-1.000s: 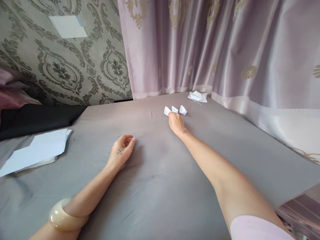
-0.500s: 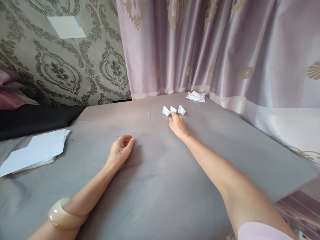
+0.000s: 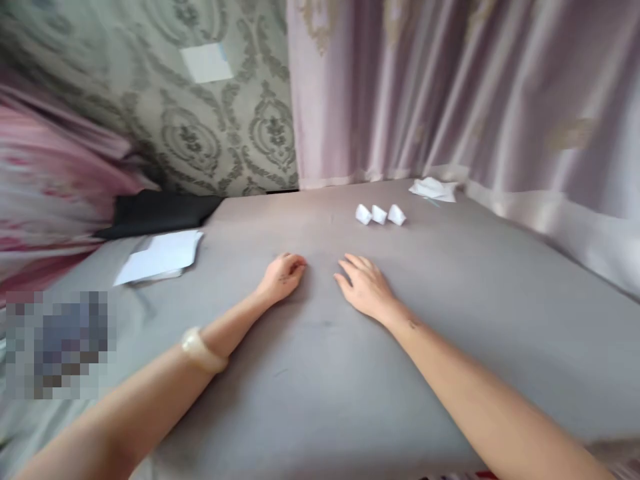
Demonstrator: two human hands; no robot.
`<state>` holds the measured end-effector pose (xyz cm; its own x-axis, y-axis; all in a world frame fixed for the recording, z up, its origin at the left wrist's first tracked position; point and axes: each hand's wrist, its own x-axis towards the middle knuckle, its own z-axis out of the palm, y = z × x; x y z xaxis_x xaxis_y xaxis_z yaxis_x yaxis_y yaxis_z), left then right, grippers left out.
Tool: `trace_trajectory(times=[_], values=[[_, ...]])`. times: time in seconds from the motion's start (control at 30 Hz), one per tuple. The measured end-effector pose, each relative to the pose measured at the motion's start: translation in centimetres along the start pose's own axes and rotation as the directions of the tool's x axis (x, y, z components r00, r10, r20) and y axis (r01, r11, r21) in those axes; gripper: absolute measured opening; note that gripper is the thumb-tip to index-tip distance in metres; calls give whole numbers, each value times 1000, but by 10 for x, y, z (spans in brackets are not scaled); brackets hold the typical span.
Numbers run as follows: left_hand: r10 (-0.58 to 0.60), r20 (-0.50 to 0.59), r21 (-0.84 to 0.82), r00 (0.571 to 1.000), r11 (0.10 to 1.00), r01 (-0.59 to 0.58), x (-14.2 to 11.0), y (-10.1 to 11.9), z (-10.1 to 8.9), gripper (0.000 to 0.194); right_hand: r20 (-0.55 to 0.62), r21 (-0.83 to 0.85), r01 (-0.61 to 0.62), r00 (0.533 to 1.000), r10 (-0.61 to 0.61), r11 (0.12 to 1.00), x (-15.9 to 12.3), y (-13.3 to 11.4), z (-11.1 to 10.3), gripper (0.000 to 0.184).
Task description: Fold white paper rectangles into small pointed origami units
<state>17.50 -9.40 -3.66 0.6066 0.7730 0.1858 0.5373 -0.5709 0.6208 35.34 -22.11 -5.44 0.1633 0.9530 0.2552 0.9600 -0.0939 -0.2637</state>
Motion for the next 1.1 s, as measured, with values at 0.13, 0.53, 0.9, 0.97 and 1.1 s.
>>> trace_trajectory(times=[0.13,0.53,0.9,0.97,1.1], values=[[71,284,-144,956,989,-30,0,-13,-31,20,-13,-56,42,999,-43,998,8,8,9,49],[-433,-454,247,779,779,577,-13,-139,-169,29,-44,-102,20,999,-25,995,10,7,15,51],[-688,-434,239,582,535,810,7,-155,-163,61,-22,-96,20,1000,-22,995,9,7,14,53],[-691,-437,244,576,525,815,8,-156,-163,64,-22,-96,24,999,-26,995,9,8,14,54],[-688,-454,242,566,515,822,10,-154,-159,63,-27,-101,30,999,-33,994,10,11,15,55]])
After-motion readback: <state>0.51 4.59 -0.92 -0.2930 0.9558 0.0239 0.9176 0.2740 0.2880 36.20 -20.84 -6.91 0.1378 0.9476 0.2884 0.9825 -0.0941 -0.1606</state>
